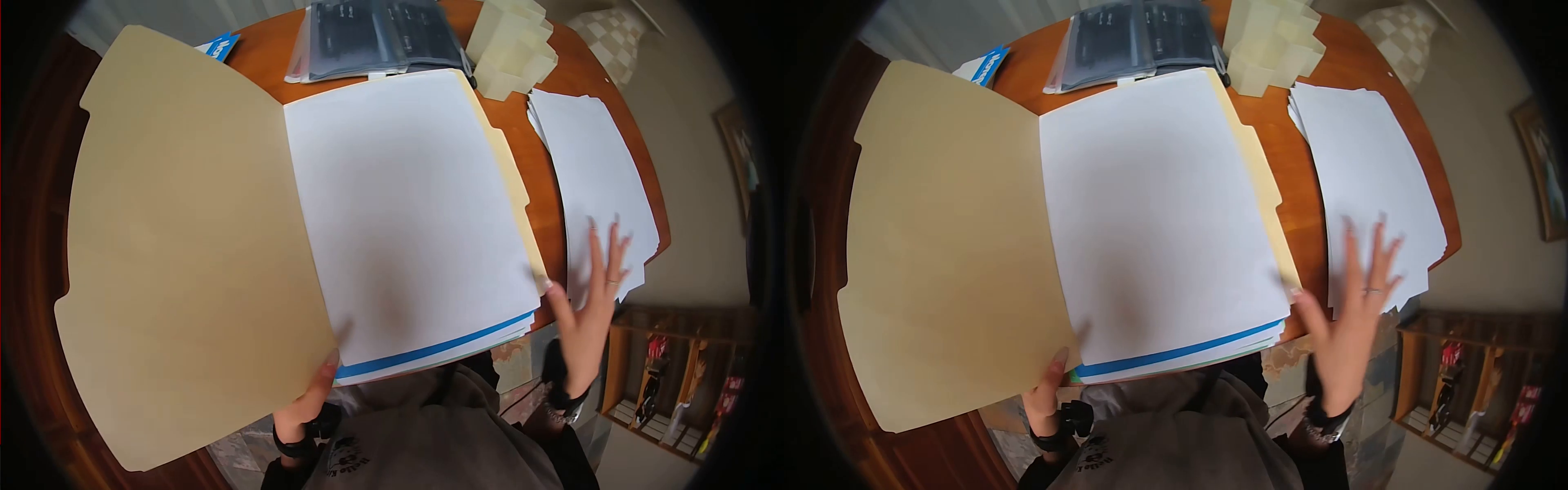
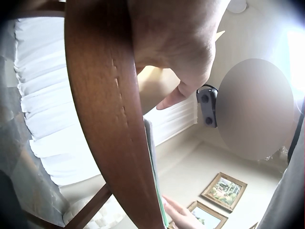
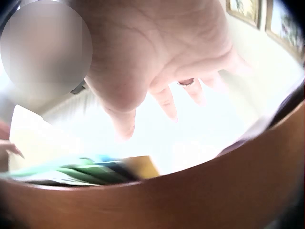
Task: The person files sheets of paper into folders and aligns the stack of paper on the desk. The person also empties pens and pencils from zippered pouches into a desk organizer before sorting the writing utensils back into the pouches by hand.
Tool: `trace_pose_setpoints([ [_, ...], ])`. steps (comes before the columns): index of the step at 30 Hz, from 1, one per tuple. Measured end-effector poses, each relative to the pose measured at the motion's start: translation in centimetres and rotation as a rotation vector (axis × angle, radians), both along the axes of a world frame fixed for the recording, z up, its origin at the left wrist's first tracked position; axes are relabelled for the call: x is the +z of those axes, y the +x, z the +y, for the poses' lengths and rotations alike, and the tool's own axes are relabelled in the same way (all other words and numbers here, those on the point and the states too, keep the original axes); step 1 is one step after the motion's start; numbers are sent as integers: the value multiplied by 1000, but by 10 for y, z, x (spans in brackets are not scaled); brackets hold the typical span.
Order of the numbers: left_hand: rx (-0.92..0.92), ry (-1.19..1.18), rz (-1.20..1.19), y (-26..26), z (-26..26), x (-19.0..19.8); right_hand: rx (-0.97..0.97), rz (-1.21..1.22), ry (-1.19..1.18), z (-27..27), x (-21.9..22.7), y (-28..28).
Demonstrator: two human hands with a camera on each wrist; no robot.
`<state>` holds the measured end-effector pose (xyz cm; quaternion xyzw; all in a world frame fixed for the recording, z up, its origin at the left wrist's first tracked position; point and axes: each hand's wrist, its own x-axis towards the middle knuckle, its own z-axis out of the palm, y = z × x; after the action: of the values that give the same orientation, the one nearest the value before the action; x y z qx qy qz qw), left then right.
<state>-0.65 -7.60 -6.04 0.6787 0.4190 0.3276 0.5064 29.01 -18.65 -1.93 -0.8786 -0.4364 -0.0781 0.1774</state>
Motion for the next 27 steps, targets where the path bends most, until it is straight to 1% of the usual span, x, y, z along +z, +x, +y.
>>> trace_pose_setpoints([
  [1,-4,-37,19,1,0,4,-94,-99,-50,-11,-8,14],
  [2,-7,-75,38,1,0,6,-97,-83,-86,-21,-13,25],
  [4,11,-65,33,-3,-3,4,-103,-70,-126,-37,-17,34],
  [6,25,-50,27,-7,-6,-5,-4,119,-221,-46,-20,38],
  [8,227,-142,-148,-12,-12,-16,25,135,-245,-49,-12,37],
  [9,225,-143,-148,-12,-14,-20,57,152,-266,-51,-9,37],
  [11,325,-104,-532,-14,-16,-29,57,110,-283,-56,-14,40],
  [12,217,135,-527,-15,-11,-33,59,68,-300,-58,-17,41],
  [13,220,136,-527,-18,-11,-36,63,68,-300,-60,-18,42],
  [15,127,-12,-724,-20,-10,-35,7,137,-233,-63,-20,43],
  [16,129,-10,-724,-22,-10,-38,9,137,-233,-65,-20,44],
  [18,140,78,-690,-25,-10,-45,52,189,-100,-68,-16,45],
  [19,142,80,-688,-26,-11,-43,54,191,-100,-66,-15,44],
  [21,138,-21,-676,-24,-13,-36,7,236,114,-60,-14,40],
  [22,138,-69,-669,-22,-14,-32,12,239,115,-59,-14,36],
  [24,144,-163,-658,-20,-15,-24,-142,349,257,-54,-16,23],
  [25,152,-160,-656,-20,-16,-21,-91,336,285,-44,-13,13],
  [27,168,-293,-517,-19,-16,-15,97,348,313,-18,-2,-9],
])
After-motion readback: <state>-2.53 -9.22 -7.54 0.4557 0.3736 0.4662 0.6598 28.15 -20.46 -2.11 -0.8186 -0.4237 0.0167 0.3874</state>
